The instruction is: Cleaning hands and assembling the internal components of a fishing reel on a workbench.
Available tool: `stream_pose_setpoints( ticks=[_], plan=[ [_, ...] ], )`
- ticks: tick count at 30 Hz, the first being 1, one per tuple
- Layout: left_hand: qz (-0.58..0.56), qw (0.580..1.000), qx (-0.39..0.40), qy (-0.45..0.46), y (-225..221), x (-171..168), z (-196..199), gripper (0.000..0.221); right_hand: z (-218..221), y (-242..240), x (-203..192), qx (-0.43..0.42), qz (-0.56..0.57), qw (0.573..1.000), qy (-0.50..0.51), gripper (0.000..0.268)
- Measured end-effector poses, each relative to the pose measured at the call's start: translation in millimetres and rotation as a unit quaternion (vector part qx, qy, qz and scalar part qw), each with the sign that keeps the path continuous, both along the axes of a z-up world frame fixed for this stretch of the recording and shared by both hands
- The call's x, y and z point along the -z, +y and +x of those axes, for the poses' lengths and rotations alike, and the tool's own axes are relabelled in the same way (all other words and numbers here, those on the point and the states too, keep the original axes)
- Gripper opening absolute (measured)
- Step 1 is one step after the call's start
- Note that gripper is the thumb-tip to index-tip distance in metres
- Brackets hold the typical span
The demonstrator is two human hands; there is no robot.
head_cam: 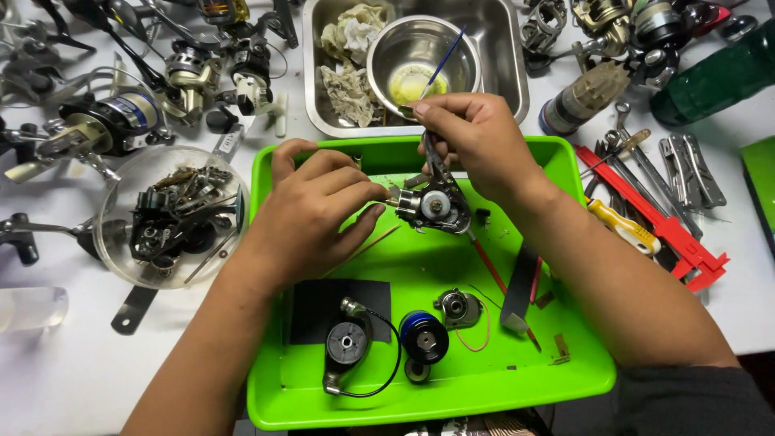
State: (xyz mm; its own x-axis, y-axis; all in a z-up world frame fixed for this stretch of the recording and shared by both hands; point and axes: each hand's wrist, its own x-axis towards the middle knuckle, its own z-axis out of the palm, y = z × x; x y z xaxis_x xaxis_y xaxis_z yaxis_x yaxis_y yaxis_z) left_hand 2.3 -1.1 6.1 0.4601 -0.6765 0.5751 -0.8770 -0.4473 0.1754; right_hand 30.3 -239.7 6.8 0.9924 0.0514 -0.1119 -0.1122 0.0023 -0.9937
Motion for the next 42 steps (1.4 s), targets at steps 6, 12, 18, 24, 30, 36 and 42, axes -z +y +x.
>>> stream_pose_setpoints(
  ticks=[6,12,18,24,30,36,42],
  plan=[
    [-0.007,0.999,0.028,0.033,3.1,0.9,0.7,0.007,-0.7,4.0,4.1,-0.005,-0.062,0.998,-0.013,0.024],
    [-0.043,0.998,0.031,0.029,0.1,-6.7,-4.2,0.009,-4.4,7.2,2.7,-0.029,-0.050,0.998,-0.026,0.022],
    [-0.029,0.999,0.015,0.027,2.3,-5.0,-4.1,0.012,-2.3,5.7,4.1,-0.026,-0.037,0.998,-0.031,0.023],
    [-0.031,0.999,0.010,-0.002,1.2,-3.0,-3.4,0.010,-2.5,6.3,4.7,-0.029,-0.029,0.999,-0.031,0.022],
    [-0.009,1.000,0.008,0.009,1.3,0.8,-3.7,0.012,-3.9,6.5,2.2,-0.029,-0.034,0.999,-0.030,0.022],
    [-0.024,1.000,0.007,-0.016,0.0,3.1,-2.3,0.014,-1.7,4.6,7.6,-0.025,-0.027,0.999,-0.035,0.022],
    [-0.014,1.000,0.001,-0.012,0.7,-1.8,-4.6,0.009,-2.8,5.1,4.9,-0.023,-0.034,0.999,-0.034,0.022]
  ],
)
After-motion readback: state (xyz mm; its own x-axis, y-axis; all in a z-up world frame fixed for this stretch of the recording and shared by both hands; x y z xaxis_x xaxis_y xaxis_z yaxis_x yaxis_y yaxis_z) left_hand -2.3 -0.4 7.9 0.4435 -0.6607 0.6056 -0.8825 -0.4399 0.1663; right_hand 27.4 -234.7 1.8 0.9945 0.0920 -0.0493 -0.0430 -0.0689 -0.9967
